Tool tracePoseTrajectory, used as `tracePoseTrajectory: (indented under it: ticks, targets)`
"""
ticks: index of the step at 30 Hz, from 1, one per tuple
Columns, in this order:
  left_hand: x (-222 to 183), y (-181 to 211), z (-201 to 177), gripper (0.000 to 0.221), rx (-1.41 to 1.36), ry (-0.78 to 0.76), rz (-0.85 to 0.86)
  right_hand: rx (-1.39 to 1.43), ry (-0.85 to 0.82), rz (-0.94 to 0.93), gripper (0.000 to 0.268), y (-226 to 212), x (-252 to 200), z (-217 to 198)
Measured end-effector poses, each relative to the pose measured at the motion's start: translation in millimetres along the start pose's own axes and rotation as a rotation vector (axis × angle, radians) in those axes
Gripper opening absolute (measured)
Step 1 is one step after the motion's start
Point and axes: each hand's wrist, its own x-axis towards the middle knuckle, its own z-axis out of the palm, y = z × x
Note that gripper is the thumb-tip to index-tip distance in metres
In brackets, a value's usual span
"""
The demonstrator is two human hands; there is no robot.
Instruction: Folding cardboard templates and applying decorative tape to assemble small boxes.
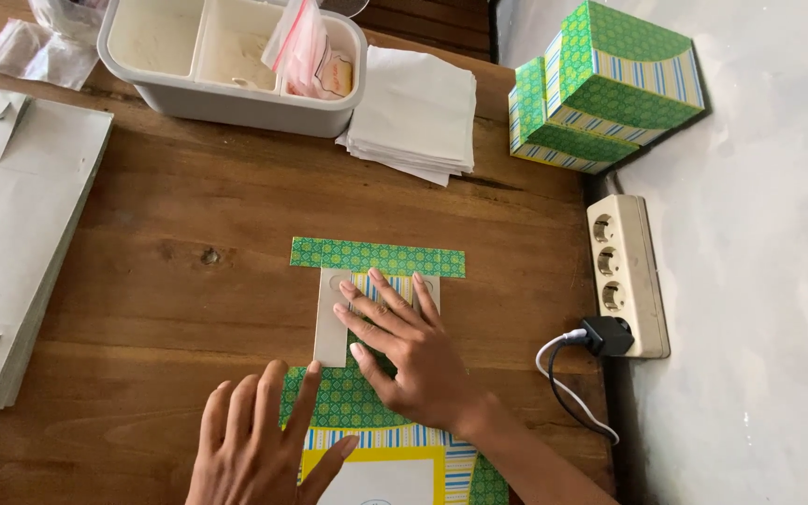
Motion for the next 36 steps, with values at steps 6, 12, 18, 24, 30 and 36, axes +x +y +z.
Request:
tracePoseTrajectory:
  ticks: [6, 12, 18, 24, 30, 36]
  targets:
    - [-3, 5, 3, 0.081, -0.002, -0.044, -0.03, -0.017, 0.012, 0.003, 0.044, -1, 0, 1]
    - [6, 1, 2, 0.082, -0.001, -0.067, -0.021, -0.003, -0.005, 0.002, 0.045, 0, 0, 0]
    - [29, -6, -4, 0.078, -0.023, -0.127, 0.008, -0.011, 0.004, 0.003, 0.044, -1, 0, 0]
    - [59, -12, -6, 0.071, -0.031, -0.146, 0.012, 0.003, 0.01, -0.013, 0.045, -1, 1, -2]
    - [72, -15, 8, 0.073, -0.034, -0.12, -0.001, -0.02, -0.015, -0.01, 0.05, 3, -2, 1]
    - [88, -19, 15, 0.066, -0.104, -0.096, -0.008, -0.016, 0.027, -0.024, 0.041, 1, -1, 1]
